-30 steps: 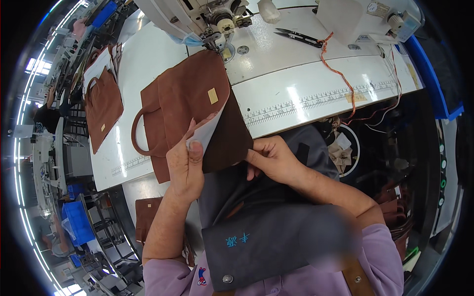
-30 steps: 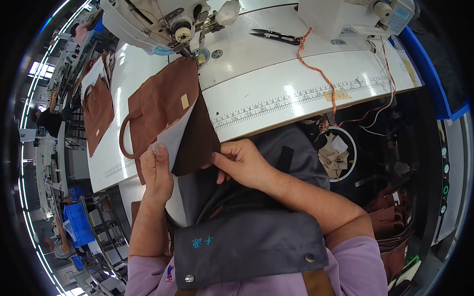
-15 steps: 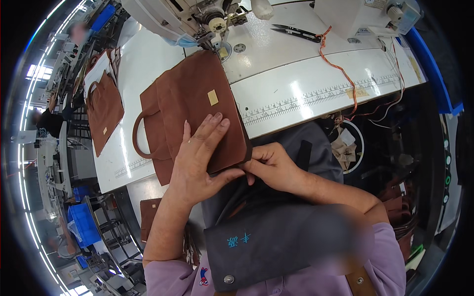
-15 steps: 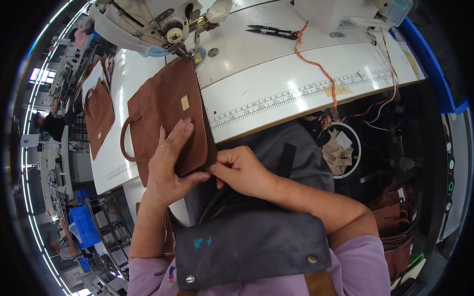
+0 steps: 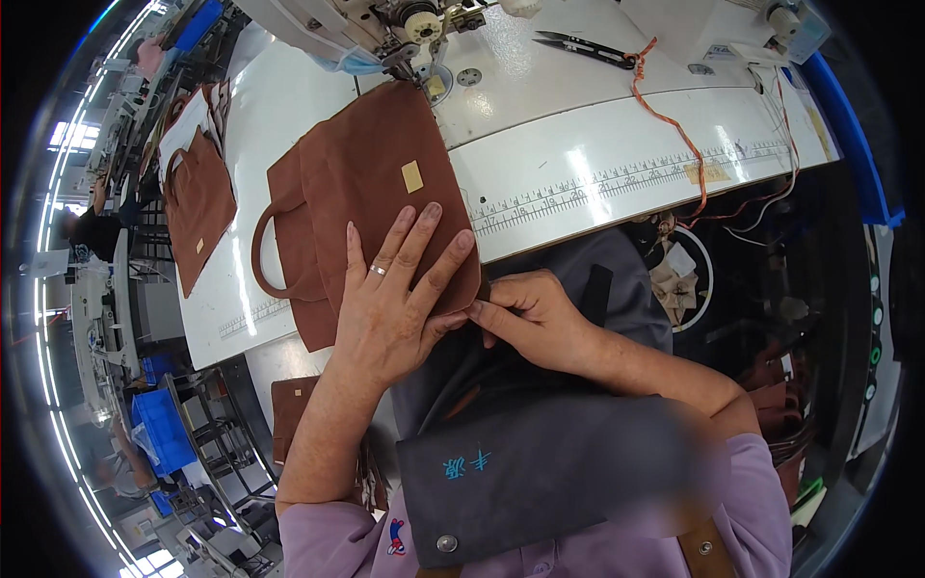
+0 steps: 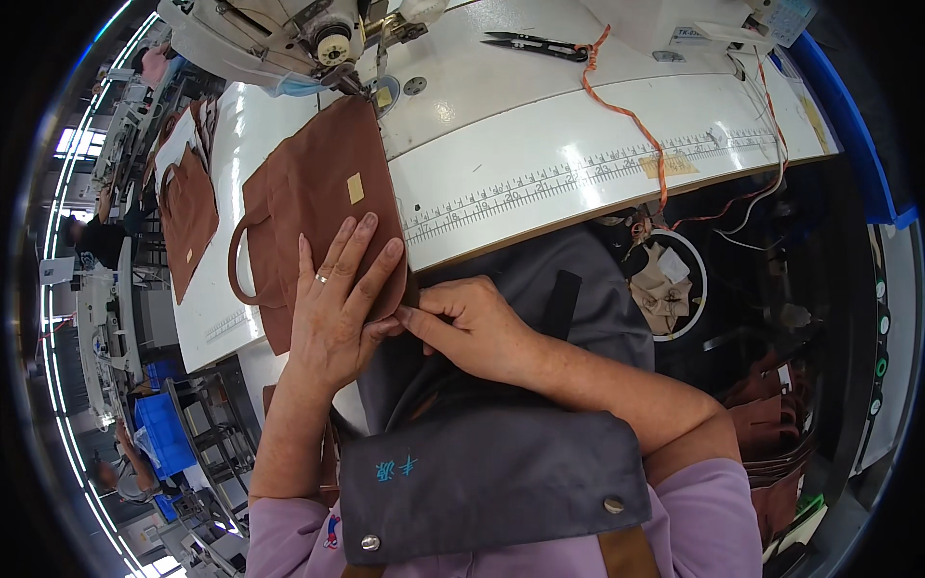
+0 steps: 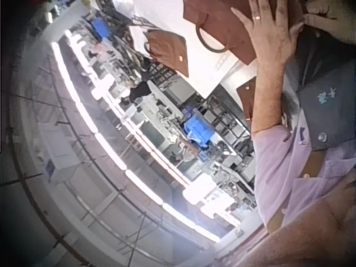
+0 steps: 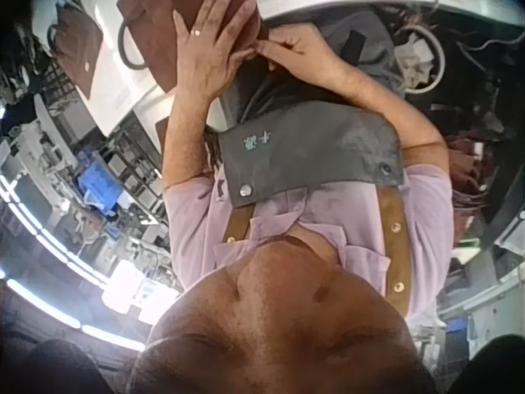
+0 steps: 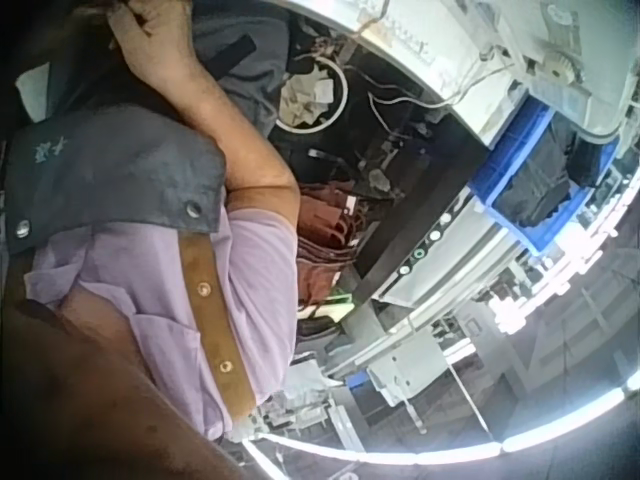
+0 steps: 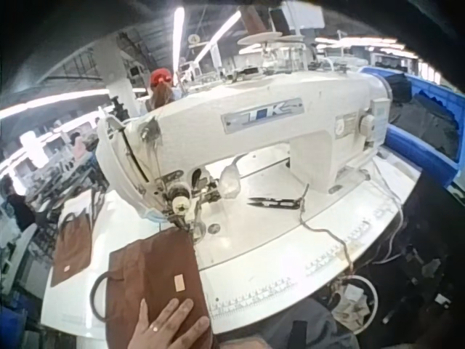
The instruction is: The person sews brown leather tote bags using an industrial sewing machine. They align the bag edges under the needle, stitch along the seams, and trim excess thread with scissors. The person repeats this process for multiple bags, stacking the finished items on the table.
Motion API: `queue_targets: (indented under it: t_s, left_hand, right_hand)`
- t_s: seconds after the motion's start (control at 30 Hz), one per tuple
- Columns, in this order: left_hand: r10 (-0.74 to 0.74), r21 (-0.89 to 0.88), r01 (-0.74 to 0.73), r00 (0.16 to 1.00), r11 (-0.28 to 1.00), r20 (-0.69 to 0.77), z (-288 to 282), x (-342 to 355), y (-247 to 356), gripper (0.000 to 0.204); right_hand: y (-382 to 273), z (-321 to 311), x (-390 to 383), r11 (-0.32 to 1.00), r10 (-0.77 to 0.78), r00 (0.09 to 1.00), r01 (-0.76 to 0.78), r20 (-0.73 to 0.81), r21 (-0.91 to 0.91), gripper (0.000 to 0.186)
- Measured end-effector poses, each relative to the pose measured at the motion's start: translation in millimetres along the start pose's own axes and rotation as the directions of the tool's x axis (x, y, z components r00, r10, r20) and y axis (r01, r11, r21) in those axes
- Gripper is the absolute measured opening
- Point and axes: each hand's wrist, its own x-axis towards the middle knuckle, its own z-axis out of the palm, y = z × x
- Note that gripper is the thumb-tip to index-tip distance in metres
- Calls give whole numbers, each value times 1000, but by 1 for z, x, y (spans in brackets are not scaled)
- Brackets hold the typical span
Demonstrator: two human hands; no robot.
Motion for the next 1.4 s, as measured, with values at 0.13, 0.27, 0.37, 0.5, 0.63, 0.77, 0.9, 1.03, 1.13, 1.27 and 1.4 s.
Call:
queue_targets:
  t_s: [0.13, 0.27, 0.37, 0.5, 0.63, 0.77, 0.9, 1.03, 1.13, 1.27, 1.4]
  left_hand:
    - [147, 46, -142, 980, 989, -134, 9, -8, -9, 59]
    - [233, 74, -222, 948, 972, -218, 12, -11, -13, 53]
    - [247, 54, -242, 935, 969, -255, 7, -8, -9, 47]
    - [191, -40, -209, 945, 977, -267, 3, -5, -10, 35]
    - [84, -201, -132, 969, 971, -231, -2, -4, -9, 27]
    - [22, -244, -74, 978, 967, -209, -3, -3, -3, 21]
    - [-5, -252, -49, 978, 966, -209, -4, -3, -1, 19]
    - [-25, -271, -38, 974, 962, -226, -1, -3, 1, 19]
    - [-28, -283, -45, 968, 958, -248, 3, -4, -1, 20]
    - [32, -183, -97, 944, 978, -329, 6, -6, -3, 24]
    - [221, -21, -242, 915, 970, -336, 8, -13, -5, 25]
  right_hand:
    - [1, -1, 2, 1000, 9, 1000, -8, 29, -11, 21]
    - [-3, 0, 2, 999, 41, 999, -41, 23, -15, 21]
    - [-4, -2, 3, 1000, 9, 1000, -9, 23, -23, 20]
    - [-6, -3, 4, 998, 59, 998, -60, 24, 24, 19]
    - [-8, -2, 5, 998, 51, 999, -52, 18, 42, 18]
    - [-6, -2, 3, 996, 55, 998, -57, 25, 70, 17]
    - [-7, -6, 2, 993, 89, 994, -93, 57, 75, 18]
    - [-3, -7, 2, 991, 123, 991, -126, 58, 40, 22]
    - [-14, -1, 6, 968, 166, 986, -162, -2, 194, 26]
    - [-13, -7, 4, 980, 169, 984, -173, 49, 100, 27]
    - [-9, -5, -1, 997, 72, 997, -72, 1, 28, 23]
